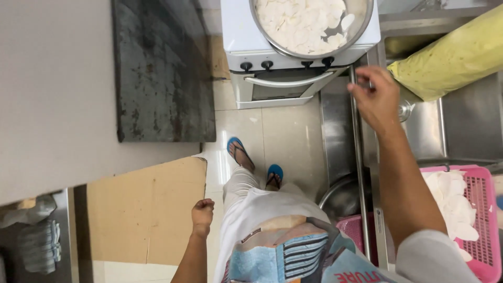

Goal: Separating thin fruit slices in a bowl and then deep frying them in a commercial fryer.

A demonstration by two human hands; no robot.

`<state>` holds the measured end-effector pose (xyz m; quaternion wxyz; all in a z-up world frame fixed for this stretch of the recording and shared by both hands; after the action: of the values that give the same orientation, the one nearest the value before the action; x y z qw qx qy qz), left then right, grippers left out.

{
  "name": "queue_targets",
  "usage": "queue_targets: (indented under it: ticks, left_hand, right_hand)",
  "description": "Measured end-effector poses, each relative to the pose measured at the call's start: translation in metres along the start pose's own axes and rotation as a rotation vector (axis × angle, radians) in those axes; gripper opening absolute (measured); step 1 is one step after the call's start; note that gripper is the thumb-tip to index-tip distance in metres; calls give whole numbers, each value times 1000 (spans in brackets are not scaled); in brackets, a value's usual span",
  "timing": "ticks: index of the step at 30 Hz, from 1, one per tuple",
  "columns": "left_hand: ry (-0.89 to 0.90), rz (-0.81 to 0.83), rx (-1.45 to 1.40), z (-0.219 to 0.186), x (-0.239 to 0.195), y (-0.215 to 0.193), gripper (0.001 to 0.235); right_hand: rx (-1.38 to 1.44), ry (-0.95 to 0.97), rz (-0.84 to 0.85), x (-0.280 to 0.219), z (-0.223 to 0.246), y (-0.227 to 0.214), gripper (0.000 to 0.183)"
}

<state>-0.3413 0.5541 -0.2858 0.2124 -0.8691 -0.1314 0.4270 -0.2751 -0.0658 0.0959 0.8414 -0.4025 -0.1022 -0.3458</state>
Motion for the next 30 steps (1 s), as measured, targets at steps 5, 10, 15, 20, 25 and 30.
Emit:
queue_targets:
  ticks: [5, 10, 15, 20, 25, 30]
  left_hand:
    - [-66, 13, -21, -51, 20, 8, 26]
    - [177, -20, -80, -133, 76, 28, 11]
    - [561, 158, -4, -286, 53, 43, 19]
    - [464, 172, 61, -373, 16, 61, 20]
    - [484, 232, -45, -417, -23, 81, 19]
    - [448, 188, -92, -442, -51, 84, 19]
  right_hand:
    - [-39, -186, 44, 91, 12, 55, 22]
    - [-123, -307, 276, 152, 20, 138, 23]
    - [-236, -310, 403, 185, 4, 206, 35]
    - [-348, -410, 509, 222, -20, 276, 44]
    - [-500, -325, 835, 231, -19, 310, 73]
    - [-691, -283, 1052, 223, 4, 254, 57]
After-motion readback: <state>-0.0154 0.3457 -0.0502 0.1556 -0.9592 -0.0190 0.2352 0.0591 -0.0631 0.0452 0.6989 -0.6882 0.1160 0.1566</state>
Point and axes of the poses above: each hand's wrist, its own x-axis towards the middle knuckle, its own y-axis out of the palm, z = x × y, the point moved 8 cm from there along x, towards the middle knuckle, and after that the axes turned 13 degrees about -z, right-handed, at the moved point
